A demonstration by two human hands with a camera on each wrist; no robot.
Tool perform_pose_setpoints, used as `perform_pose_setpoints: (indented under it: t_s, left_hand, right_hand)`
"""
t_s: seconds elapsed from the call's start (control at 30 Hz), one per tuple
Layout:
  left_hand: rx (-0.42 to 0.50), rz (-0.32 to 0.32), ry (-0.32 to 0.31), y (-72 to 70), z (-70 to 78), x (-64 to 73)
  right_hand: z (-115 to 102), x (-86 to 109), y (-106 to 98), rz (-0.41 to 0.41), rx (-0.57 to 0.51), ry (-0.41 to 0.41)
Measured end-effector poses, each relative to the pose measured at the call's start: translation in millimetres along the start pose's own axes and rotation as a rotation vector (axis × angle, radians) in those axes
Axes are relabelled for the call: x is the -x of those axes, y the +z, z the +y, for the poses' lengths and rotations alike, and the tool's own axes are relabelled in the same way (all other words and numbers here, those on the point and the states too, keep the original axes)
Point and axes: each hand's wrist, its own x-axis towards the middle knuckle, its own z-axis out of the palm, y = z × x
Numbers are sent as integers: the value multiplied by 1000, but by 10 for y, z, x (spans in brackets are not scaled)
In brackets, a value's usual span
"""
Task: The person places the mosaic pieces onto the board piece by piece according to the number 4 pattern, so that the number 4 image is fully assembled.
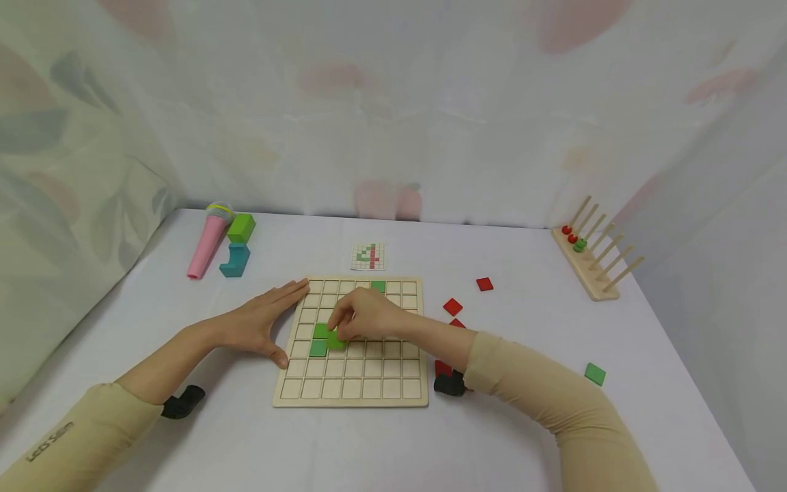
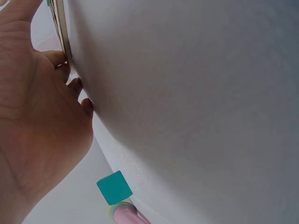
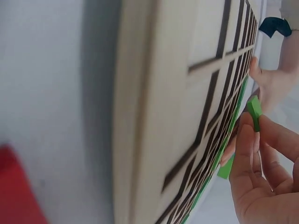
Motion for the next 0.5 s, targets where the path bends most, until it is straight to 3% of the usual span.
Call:
perform_pose_setpoints:
  t_s: [0.5]
  left_hand:
    - [0, 5, 0, 4, -4, 2]
  right_hand:
    - [-68, -7, 86, 15, 66, 49]
